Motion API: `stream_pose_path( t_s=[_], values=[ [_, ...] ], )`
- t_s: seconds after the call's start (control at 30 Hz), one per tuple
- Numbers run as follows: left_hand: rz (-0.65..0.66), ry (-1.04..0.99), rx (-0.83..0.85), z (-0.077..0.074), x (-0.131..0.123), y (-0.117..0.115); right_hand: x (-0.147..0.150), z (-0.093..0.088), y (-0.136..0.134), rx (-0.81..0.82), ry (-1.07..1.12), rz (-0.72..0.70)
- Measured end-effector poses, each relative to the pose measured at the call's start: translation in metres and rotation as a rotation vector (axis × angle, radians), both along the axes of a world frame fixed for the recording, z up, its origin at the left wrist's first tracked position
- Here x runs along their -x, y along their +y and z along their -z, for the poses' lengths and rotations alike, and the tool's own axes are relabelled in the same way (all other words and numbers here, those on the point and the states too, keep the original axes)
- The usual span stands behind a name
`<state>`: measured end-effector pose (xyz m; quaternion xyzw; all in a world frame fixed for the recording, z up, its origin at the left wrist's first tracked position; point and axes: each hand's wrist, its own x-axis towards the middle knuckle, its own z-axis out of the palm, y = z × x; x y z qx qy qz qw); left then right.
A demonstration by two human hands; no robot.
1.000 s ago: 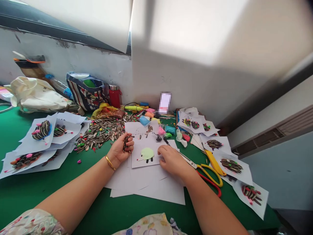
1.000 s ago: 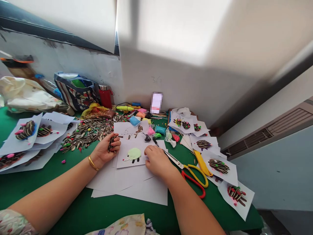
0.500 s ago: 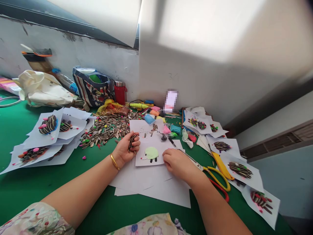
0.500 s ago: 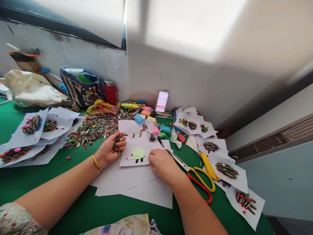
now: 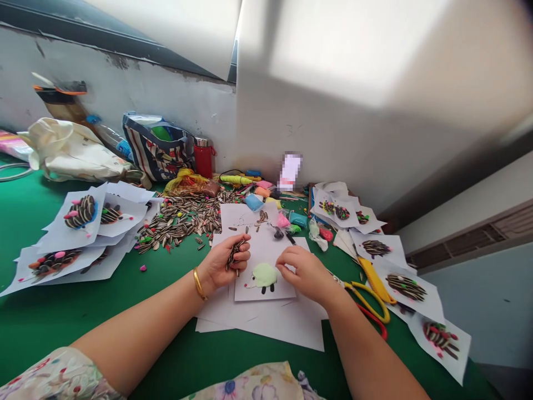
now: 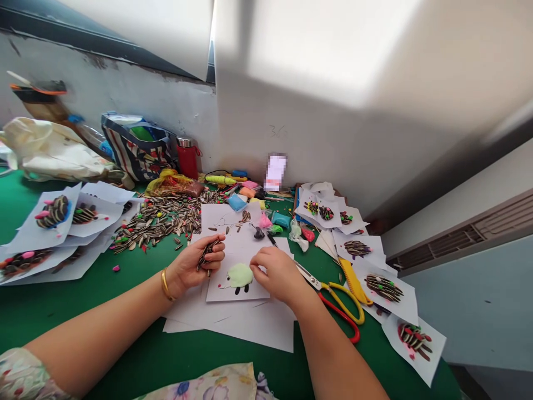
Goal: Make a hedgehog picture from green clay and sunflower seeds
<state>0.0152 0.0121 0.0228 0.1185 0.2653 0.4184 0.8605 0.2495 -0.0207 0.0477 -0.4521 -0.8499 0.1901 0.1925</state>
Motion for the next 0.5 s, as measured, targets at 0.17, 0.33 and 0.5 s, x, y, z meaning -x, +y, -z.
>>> stream_pose_path(
  t_s=[0.17,0.33,0.5],
  values=[
    [0.106,0.051,-0.018,0.000,-0.010,-0.010,0.027,0.015,0.008,-0.005,0.241,0.100],
    [0.182,0.071,-0.028,0.004,-0.013,-0.012,0.047,0.016,0.014,0.044,0.302,0.067],
    [0.198,0.123,-0.033,0.011,-0.010,-0.009,0.055,0.018,0.021,0.033,0.258,0.074]
  ],
)
